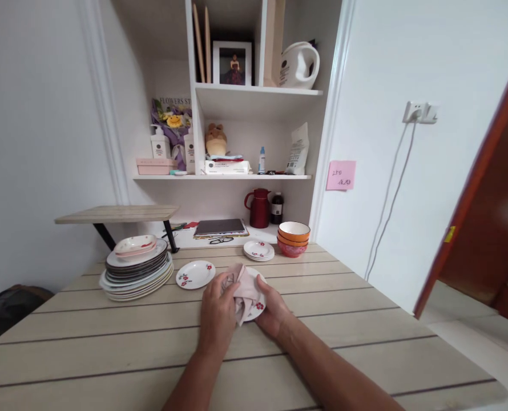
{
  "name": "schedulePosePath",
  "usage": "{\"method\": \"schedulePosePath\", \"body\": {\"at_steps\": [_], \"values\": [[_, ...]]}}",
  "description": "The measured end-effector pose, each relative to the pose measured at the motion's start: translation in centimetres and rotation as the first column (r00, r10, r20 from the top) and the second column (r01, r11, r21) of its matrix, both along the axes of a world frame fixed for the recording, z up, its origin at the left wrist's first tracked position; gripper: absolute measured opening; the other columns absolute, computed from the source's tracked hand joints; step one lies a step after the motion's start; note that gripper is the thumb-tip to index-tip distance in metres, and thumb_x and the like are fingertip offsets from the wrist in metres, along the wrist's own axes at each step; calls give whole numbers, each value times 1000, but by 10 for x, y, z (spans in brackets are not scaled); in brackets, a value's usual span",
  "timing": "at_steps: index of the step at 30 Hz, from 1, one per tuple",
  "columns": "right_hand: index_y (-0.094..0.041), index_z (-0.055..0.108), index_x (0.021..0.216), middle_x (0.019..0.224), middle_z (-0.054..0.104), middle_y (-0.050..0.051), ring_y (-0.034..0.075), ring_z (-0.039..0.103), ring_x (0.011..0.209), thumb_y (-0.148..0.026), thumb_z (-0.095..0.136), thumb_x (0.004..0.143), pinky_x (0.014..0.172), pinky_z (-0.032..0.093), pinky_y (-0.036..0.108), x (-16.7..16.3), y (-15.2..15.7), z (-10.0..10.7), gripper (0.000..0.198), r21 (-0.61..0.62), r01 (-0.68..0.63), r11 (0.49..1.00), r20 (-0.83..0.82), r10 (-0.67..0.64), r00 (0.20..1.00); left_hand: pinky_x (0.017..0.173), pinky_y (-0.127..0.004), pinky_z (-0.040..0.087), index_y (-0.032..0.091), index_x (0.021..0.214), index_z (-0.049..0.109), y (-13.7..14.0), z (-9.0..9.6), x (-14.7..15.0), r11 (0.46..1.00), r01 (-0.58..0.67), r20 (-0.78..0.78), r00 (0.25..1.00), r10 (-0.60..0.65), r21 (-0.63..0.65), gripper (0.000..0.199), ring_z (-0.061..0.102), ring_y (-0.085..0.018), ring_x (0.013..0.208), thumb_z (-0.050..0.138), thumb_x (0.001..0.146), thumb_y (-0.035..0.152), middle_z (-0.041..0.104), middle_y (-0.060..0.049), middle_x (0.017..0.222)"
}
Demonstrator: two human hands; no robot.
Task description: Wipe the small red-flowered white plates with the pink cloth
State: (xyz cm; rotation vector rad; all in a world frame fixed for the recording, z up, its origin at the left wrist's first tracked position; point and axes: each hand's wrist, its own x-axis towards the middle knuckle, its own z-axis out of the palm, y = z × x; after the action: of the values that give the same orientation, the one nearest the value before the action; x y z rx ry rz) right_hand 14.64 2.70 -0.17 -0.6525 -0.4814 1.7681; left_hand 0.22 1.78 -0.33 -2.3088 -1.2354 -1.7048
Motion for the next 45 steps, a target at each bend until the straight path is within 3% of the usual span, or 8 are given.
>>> {"method": "schedulePosePath", "body": {"at_steps": [5,9,13,18,24,36,40,45], "values": [[-13,62,112,89,76,11,22,70,74,-49,44,96,74,53,36,1,-3,3,44,-6,-17,1000,-20,17,1000,106,-49,40,27,113,69,-3,0,7,1000,10,-99,995,-9,6,30,52,-30,123,52,89,22,57,-12,132],[-11,63,108,91,75,11,20,70,76,-50,45,96,72,52,31,0,-3,1,44,20,-32,999,-1,32,999,100,-49,44,27,116,67,2,-5,9,987,86,-234,965,-116,-135,30,56,-31,116,60,86,31,64,-12,122],[-12,63,109,90,74,10,22,70,80,-55,46,94,76,52,33,-1,-2,-1,48,45,-34,998,43,32,999,98,-49,44,28,119,65,6,-9,9,971,115,-199,967,-157,-209,34,57,-30,115,61,85,28,65,-10,120],[-11,64,107,85,74,9,22,69,79,-57,41,96,78,51,34,1,-4,5,52,67,-78,995,-3,78,997,99,-50,45,26,119,64,6,-12,8,972,137,-204,963,-176,-189,35,55,-28,116,59,85,21,64,-9,120],[-10,67,98,81,74,10,20,69,75,-59,34,97,76,51,32,2,-10,15,59,-4,-94,996,1,94,996,103,-49,45,25,118,64,4,-13,9,974,194,-338,914,-223,-116,38,54,-25,119,56,84,10,64,-8,122],[-9,67,99,79,74,8,19,69,70,-49,46,97,69,51,29,-4,-6,4,45,16,-20,1000,40,19,999,102,-49,46,23,126,59,1,-12,12,998,-47,-467,884,23,-39,43,54,-27,122,55,85,10,61,-10,128],[-9,66,107,89,76,10,19,70,78,-49,41,99,78,51,31,-3,-4,2,48,31,-20,999,-46,21,999,97,-49,47,23,125,60,-4,-7,16,980,-178,-494,862,114,-84,38,55,-28,118,54,89,15,62,-10,127],[-8,64,117,100,75,13,23,71,89,-53,37,98,88,50,36,0,-3,3,55,56,-25,998,-66,28,997,95,-50,46,25,124,60,-9,-1,17,966,-218,-501,857,123,-136,35,57,-28,115,53,90,18,63,-9,125]]}}
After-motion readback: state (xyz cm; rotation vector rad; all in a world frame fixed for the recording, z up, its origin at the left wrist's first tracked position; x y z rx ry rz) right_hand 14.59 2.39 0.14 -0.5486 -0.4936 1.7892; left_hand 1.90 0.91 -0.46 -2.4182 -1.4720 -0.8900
